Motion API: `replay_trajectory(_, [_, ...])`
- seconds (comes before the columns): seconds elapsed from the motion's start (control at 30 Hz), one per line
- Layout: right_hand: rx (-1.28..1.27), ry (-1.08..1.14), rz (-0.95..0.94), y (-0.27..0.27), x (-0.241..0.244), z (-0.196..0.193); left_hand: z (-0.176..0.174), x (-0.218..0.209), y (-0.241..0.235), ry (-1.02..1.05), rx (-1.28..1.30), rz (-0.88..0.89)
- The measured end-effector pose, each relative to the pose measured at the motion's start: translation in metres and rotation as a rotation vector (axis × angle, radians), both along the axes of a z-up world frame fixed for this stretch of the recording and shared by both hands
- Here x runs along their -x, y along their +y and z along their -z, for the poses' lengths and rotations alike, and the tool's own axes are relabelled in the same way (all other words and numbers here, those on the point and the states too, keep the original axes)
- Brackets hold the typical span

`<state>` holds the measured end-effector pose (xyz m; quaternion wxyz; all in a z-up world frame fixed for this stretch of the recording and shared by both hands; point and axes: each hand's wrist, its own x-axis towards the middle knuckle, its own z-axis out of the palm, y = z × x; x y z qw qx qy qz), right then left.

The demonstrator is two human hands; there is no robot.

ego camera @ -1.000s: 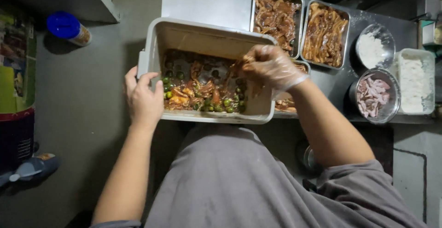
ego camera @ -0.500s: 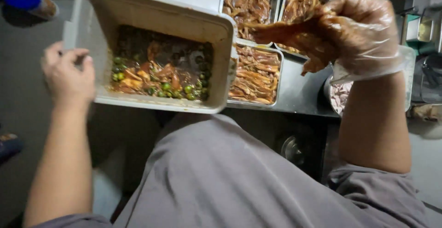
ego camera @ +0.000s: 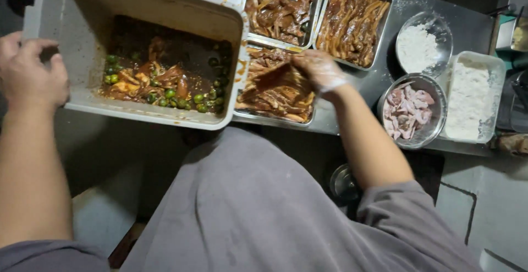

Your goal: The person transfers marinated meat and green vegetables from a large white container into several smaller metal trays. They use their hands to scoop the contents and distribute them evenly across the trays. Finally, the person pours the remaining sauce into a small cup and washes their hands.

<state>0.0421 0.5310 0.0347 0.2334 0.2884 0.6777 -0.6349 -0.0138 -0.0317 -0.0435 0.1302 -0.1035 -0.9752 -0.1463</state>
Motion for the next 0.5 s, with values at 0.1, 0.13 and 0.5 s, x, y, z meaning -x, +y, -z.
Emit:
replay_trajectory(0.1, [-0.720, 0.193, -0.810, 0.031, 0.004, 0.110, 0.005, 0.002, -0.002, -0.102, -0.025, -0.028])
replay_trajectory(0.13, [-1.074, 0.219, -1.243, 0.049, 0.007, 0.166, 0.002, 0.002, 0.000, -0.118, -0.039, -0.023])
replay_trajectory(0.5, [-0.889, 0.078, -0.254, 0.030, -0.055, 0.148, -0.002, 0.000, 0.001, -0.101, 0.068, -0.058])
